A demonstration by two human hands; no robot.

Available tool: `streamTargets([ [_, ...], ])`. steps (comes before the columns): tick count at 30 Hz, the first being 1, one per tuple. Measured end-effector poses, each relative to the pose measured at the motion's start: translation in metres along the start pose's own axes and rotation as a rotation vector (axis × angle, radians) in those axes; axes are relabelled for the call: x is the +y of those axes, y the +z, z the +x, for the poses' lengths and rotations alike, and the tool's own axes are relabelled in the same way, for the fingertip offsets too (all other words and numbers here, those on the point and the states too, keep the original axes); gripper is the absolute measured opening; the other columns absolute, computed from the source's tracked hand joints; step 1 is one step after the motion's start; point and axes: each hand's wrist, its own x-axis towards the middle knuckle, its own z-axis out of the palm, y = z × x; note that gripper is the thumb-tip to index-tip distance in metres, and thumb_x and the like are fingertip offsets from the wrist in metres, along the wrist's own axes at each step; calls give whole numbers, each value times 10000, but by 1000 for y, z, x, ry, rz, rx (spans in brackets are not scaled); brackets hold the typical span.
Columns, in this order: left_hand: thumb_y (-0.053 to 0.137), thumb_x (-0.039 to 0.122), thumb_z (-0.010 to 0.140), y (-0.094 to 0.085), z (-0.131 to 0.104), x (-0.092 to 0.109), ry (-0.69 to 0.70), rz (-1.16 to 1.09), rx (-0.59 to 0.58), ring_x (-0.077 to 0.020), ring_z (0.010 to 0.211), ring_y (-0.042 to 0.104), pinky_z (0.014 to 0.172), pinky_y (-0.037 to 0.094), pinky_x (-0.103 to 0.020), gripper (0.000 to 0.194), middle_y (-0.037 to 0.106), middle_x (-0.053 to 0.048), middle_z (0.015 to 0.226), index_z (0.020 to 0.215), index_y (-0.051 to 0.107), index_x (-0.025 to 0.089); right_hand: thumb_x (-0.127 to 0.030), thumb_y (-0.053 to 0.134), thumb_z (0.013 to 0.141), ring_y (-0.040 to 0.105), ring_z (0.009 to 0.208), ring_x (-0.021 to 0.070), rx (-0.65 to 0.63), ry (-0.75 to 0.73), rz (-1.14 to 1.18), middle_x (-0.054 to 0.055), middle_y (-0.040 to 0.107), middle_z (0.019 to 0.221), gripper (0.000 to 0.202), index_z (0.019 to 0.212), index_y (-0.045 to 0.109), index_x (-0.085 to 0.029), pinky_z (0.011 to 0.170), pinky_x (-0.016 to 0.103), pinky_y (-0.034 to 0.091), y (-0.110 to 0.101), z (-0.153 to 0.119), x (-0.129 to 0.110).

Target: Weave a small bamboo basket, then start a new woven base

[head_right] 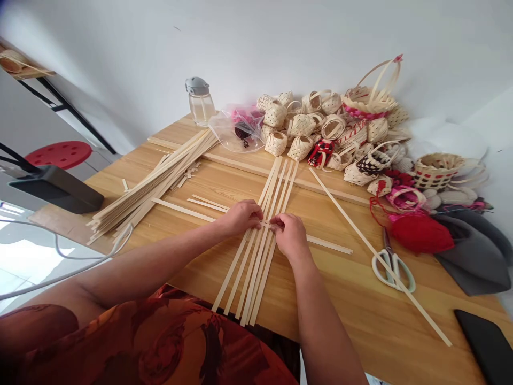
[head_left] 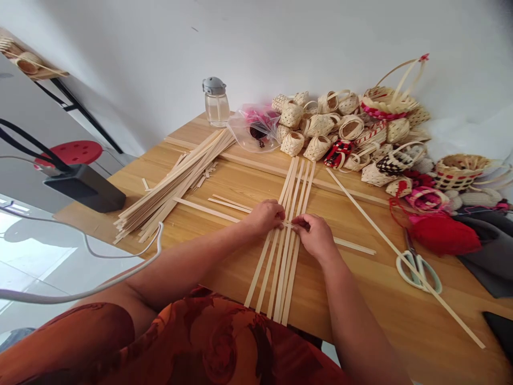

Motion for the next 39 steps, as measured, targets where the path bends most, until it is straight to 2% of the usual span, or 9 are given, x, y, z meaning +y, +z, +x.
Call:
streamTargets([
  [7,670,231,820,-6,-10,-4,97,15,-13,-205,985,620,929,480,-323,191,659,-55,970,1002,718,197,-198,639,827,655,866,175,-50,-93,43,39,707,941,128,938,701,-208,819,324,518,-7,-2,3],
  [9,669,238,827,-9,-17,-7,139,4,-36,-206,1044,615,963,470,-321,300,661,-68,1053,1123,692,203,-219,651,835,654,883,167,-84,-127,44,39,703,968,156,982,703,-210,828,309,516,-11,-4,4],
  [12,717,293,808,-10,-27,-12,229,-2,-59,-231,1159,577,1022,446,-345,523,619,-110,1224,1308,593,198,-252,743,772,636,928,188,-104,-160,9,47,688,1006,263,1029,704,-209,869,331,496,-14,-6,4],
  [14,711,326,825,-9,-33,-15,281,23,-53,-245,1204,544,1061,419,-370,571,590,-130,1276,1357,556,186,-276,780,740,615,957,212,-94,-175,-25,55,678,1016,315,1038,702,-207,898,363,475,-14,-8,3],
  [22,641,330,886,-3,-36,-16,351,147,-69,-238,1148,534,1061,416,-369,428,578,-114,1219,1299,640,219,-418,705,827,526,1101,261,-95,-254,-111,78,634,1131,394,1163,656,-218,1006,406,389,-14,-19,6],
  [27,587,338,922,-2,-38,-17,340,171,-75,-247,1167,508,1075,402,-371,438,558,-117,1259,1337,609,200,-589,717,777,497,1118,301,-67,-289,-190,101,599,1178,602,1236,616,-214,1014,439,373,-9,-24,9],
  [31,550,452,933,0,-40,-17,339,173,-58,-276,1177,495,1078,408,-416,503,549,-141,1264,1350,596,175,-671,663,781,497,1099,315,-51,-281,-236,108,589,1178,660,1254,607,-214,983,447,393,-4,-26,8],
  [35,578,569,881,4,-44,-14,336,177,-12,-293,1174,495,1077,417,-438,639,536,-162,1254,1365,582,150,-654,651,801,500,1093,317,-18,-293,-238,111,593,1169,634,1245,613,-204,986,450,393,-1,-27,7],
  [39,560,577,890,8,-48,-8,309,197,23,-279,1152,499,1065,425,-442,608,528,-142,1230,1365,583,198,-580,688,799,502,1080,317,18,-290,-253,111,602,1162,575,1225,623,-199,983,449,394,1,-29,6],
])
